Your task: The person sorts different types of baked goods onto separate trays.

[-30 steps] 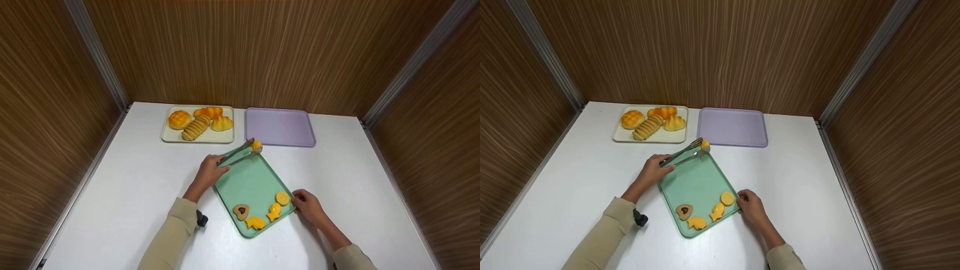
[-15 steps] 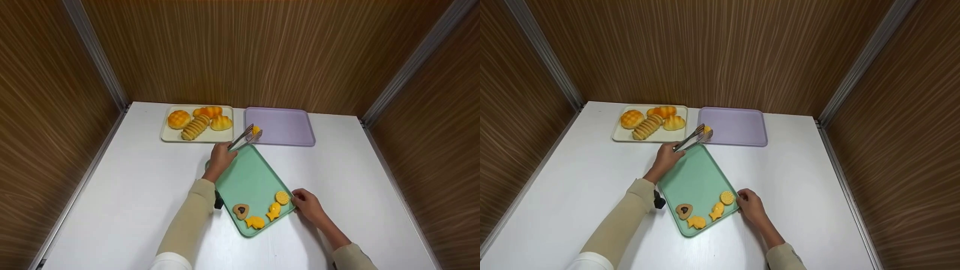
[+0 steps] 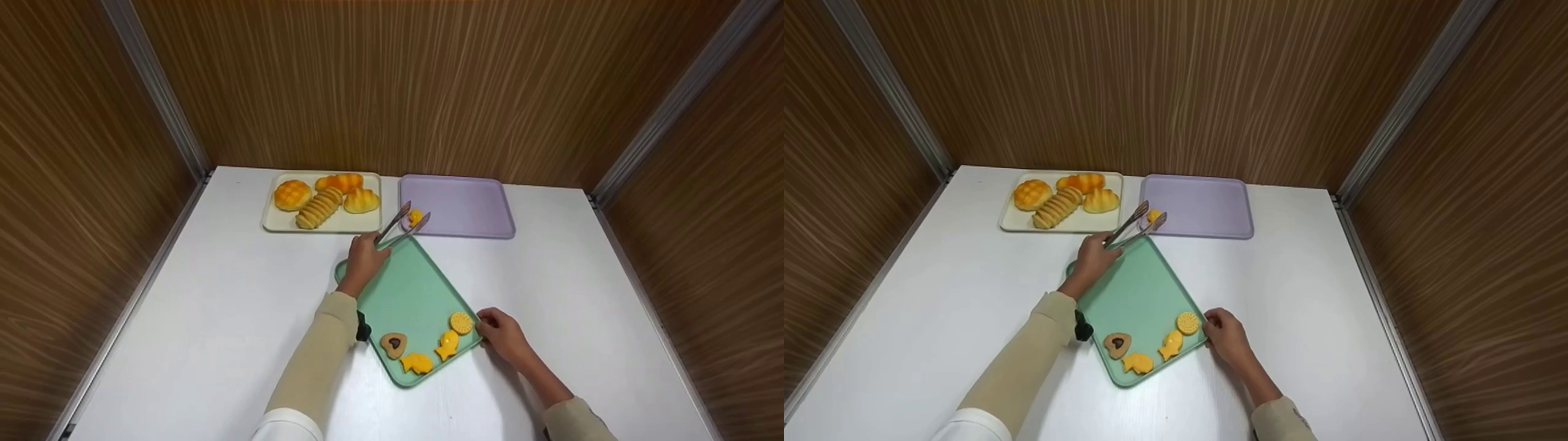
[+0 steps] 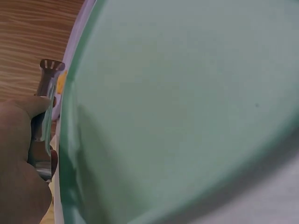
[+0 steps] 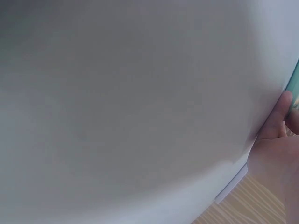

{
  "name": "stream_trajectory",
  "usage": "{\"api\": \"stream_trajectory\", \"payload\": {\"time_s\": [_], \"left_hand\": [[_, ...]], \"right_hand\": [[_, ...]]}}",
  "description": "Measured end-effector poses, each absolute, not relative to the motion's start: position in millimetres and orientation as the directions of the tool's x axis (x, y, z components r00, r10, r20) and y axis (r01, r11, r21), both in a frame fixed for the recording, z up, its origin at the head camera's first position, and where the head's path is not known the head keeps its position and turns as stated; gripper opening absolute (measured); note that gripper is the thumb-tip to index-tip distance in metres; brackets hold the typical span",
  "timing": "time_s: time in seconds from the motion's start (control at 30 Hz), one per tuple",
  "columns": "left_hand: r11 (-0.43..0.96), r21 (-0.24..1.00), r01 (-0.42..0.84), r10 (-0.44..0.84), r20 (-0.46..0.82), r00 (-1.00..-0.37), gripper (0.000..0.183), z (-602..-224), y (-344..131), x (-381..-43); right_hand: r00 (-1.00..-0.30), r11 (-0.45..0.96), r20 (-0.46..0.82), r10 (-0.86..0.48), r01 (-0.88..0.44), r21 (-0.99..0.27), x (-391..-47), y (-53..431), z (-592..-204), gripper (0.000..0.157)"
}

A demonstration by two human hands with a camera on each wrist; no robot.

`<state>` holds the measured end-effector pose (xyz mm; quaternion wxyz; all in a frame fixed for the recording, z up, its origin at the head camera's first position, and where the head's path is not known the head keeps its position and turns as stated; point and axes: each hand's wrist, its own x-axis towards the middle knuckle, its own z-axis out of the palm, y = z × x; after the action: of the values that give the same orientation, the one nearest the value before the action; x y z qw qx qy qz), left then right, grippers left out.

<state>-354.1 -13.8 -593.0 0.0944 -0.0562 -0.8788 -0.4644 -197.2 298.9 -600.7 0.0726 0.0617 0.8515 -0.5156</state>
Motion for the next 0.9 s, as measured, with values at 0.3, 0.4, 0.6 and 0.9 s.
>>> {"api": "stream_trajectory", "payload": {"time_s": [0.3,0.4,0.6,0.9], "left_hand": [[0.522,0.827,0.210,0.081,0.198,-0.977,0.040,-585.4,-20.8,-334.8],[0.516,0.828,0.222,0.128,0.181,-0.975,0.042,-584.2,-23.1,-320.4],[0.522,0.826,0.211,0.222,0.107,-0.969,0.047,-581.3,-31.4,-281.5],[0.546,0.787,0.286,0.418,0.040,-0.908,0.045,-579.3,-48.8,-239.8]], "right_hand": [[-0.979,0.464,-0.200,0.030,0.191,-0.865,-196.3,298.4,-600.2,0.019],[-0.981,0.494,-0.193,0.033,0.184,-0.850,-196.4,299.2,-600.8,0.019],[-0.986,0.567,-0.163,0.038,0.156,-0.809,-197.5,300.2,-601.3,0.019],[-0.983,0.530,-0.180,0.044,0.176,-0.830,-197.5,300.0,-600.3,0.020]]}}
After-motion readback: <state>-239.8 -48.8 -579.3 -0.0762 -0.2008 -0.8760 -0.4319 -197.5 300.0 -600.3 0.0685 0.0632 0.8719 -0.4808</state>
